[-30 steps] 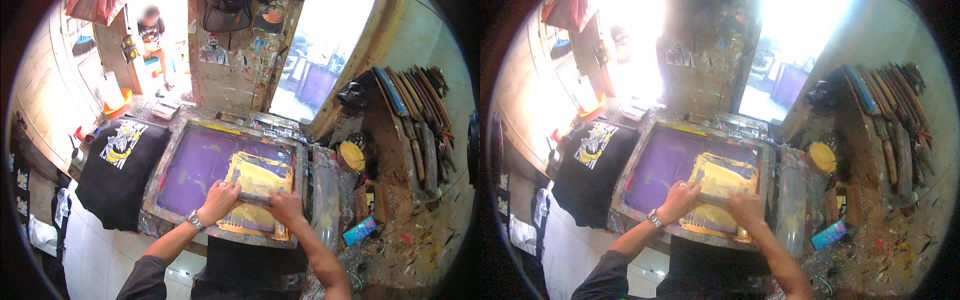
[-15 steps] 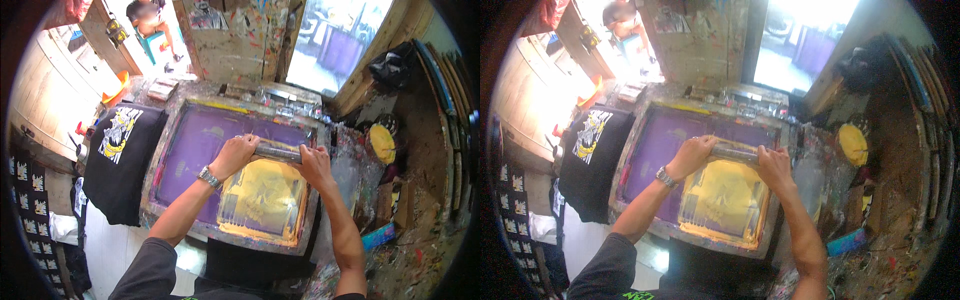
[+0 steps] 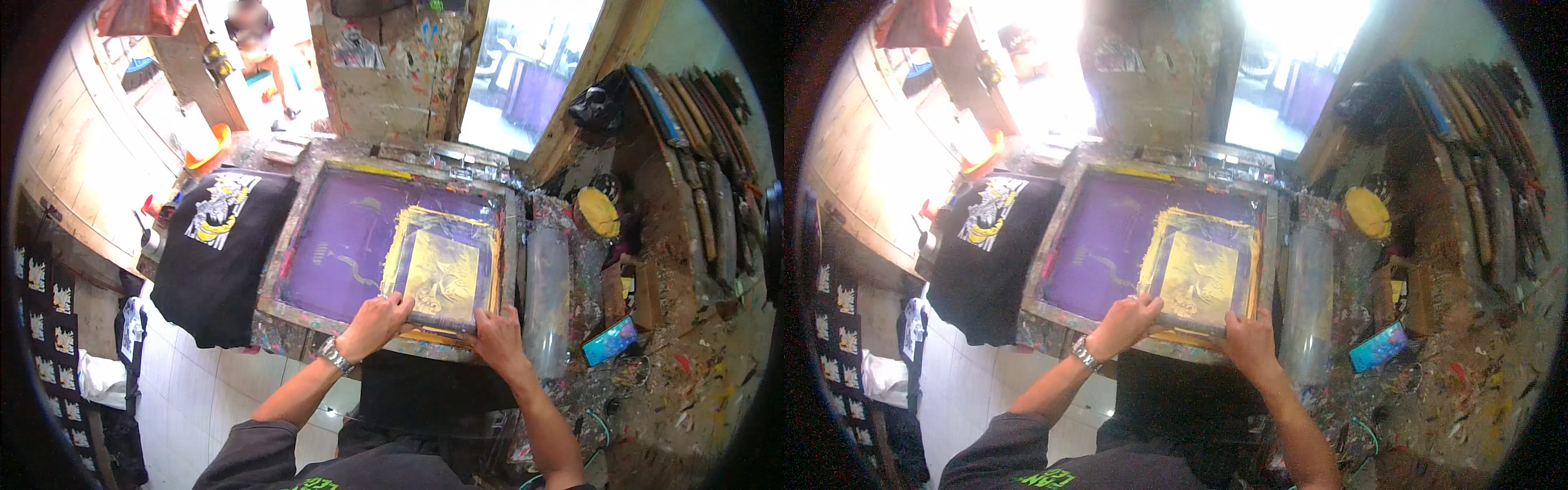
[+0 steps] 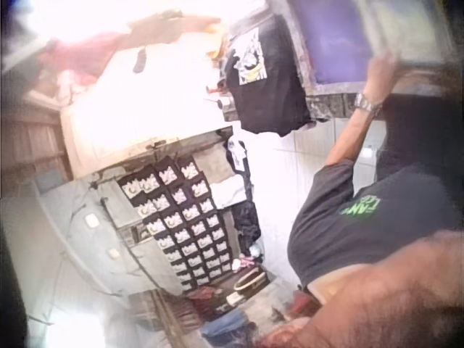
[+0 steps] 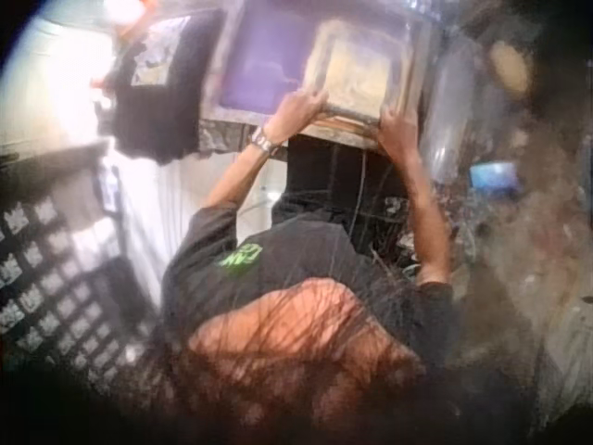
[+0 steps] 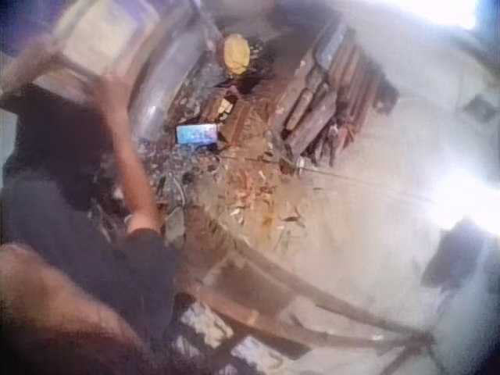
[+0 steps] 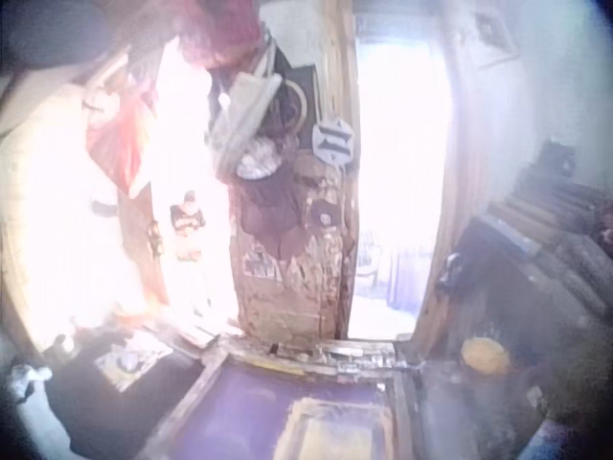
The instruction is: The person performs screen printing on black t-shirts using a squeegee and a screen frame. They repeatedly apply yellow ink to the screen, pull it across the fabric, and lift the frame to reveal the printed design. Another person assists by moving finished shirts aside.
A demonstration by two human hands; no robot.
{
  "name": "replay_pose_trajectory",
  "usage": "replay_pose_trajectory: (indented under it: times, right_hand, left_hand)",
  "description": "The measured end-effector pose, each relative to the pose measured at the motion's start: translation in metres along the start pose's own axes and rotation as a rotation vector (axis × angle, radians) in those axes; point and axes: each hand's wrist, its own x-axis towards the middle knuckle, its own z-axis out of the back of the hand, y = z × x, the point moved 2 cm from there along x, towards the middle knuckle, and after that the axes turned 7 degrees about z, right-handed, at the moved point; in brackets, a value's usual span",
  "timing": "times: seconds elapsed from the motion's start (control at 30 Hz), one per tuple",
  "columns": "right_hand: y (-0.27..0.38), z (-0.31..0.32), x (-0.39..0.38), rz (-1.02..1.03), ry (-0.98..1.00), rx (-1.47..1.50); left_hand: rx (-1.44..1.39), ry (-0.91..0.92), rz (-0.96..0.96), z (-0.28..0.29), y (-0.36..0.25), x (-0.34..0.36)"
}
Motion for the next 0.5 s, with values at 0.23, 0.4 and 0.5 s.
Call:
replay_pose_trajectory:
  times: [0.23,0.4,0.5]
  right_hand:
    - [0.049,0.014,-0.009,-0.08,-0.213,-0.224]
    - [0.087,-0.02,-0.014,-0.068,-0.422,-0.059]
    - [0.096,0.003,-0.027,-0.109,-0.475,-0.1]
  left_hand:
    - [0.188,-0.349,0.073,0.001,0.053,-0.087]
    - [0.255,-0.316,0.088,-0.007,0.075,-0.105]
    - [0.251,-0.31,0.067,0.008,0.062,-0.094]
